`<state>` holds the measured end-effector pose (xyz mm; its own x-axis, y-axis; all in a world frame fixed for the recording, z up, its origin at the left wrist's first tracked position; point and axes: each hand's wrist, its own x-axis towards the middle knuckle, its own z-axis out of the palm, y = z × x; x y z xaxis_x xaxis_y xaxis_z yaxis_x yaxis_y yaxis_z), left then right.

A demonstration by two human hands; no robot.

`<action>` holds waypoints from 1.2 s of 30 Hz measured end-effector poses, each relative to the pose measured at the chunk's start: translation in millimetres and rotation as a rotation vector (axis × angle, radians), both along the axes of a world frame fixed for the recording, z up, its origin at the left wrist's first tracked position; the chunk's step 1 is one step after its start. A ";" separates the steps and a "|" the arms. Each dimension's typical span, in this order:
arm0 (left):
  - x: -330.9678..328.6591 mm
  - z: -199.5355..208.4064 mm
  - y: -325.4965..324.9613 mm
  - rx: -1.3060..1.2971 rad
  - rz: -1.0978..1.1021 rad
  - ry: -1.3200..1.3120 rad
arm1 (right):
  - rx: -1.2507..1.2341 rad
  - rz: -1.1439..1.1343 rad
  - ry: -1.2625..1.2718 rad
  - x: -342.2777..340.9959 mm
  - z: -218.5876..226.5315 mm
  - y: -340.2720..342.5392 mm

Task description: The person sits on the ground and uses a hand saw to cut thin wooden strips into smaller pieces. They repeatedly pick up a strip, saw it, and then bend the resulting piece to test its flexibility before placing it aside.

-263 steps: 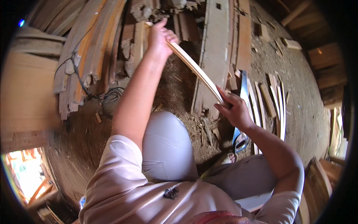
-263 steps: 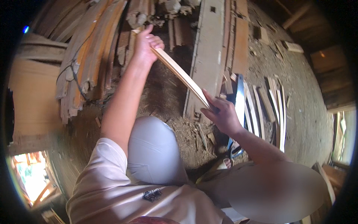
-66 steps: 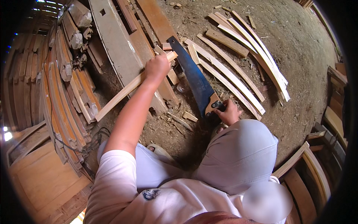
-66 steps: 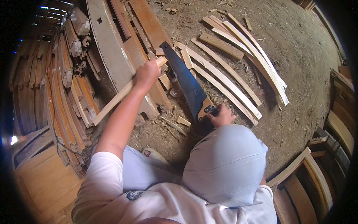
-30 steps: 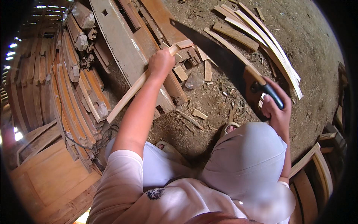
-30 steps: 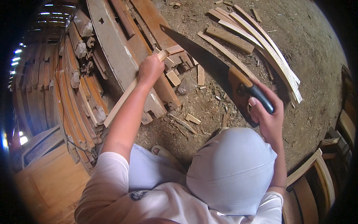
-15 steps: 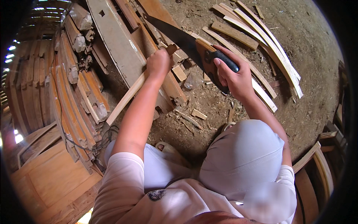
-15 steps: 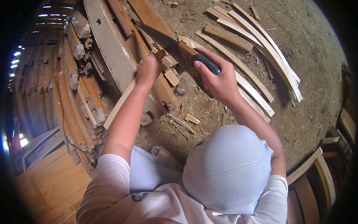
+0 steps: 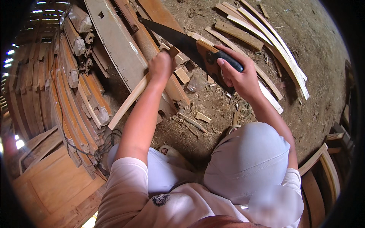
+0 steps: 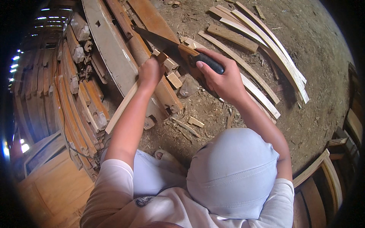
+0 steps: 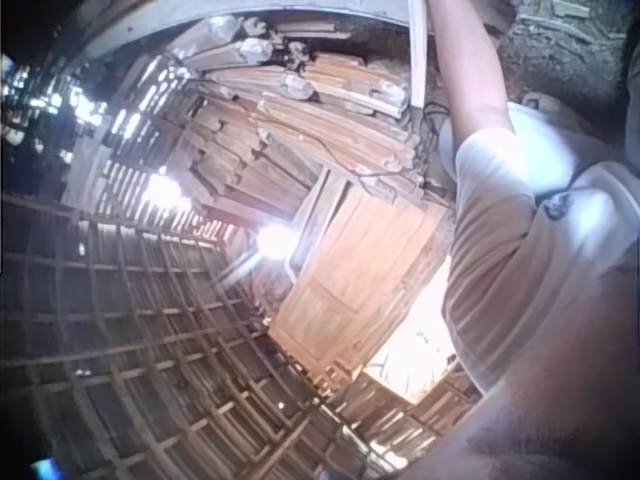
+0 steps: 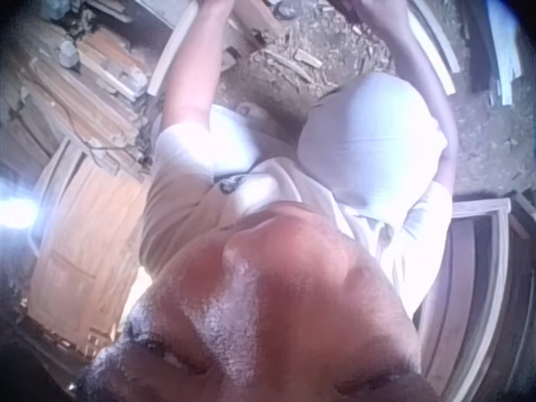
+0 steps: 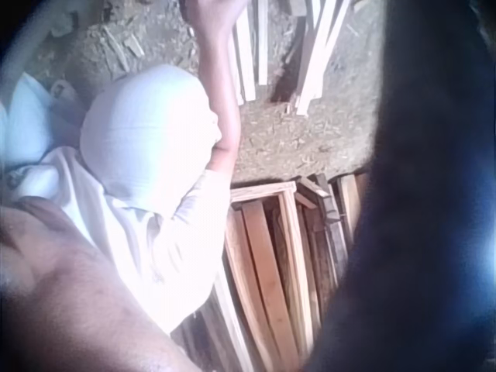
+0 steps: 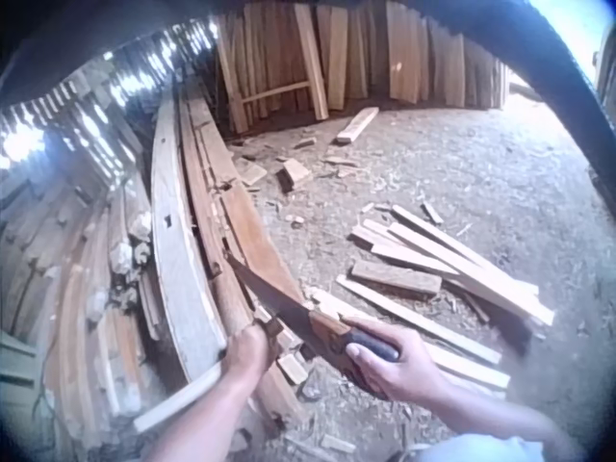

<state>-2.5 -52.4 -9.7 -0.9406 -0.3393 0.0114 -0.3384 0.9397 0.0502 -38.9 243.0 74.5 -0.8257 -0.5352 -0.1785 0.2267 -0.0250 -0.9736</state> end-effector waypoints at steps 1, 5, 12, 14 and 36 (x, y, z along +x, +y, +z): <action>0.5 0.2 0.4 0.009 0.001 0.006 | 0.005 0.007 -0.006 1.3 -0.6 0.8; 0.0 5.0 4.0 0.054 0.046 -0.006 | 0.117 0.008 0.218 6.5 -6.7 1.2; 4.5 12.2 10.5 0.051 -0.003 -0.006 | 0.155 0.049 0.333 15.8 -7.9 5.2; 3.6 14.3 11.3 0.038 -0.014 -0.018 | 0.152 0.043 0.344 20.9 -7.1 5.8; -12.3 4.1 -10.7 -0.006 0.076 0.064 | 0.256 0.035 0.119 13.0 70.5 157.3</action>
<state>-14.8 -63.1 -5.7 -0.9094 -0.4094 0.0727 -0.4050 0.9118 0.0684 -25.8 400.3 145.0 -0.8309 -0.5134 -0.2145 0.1071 0.2308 -0.9671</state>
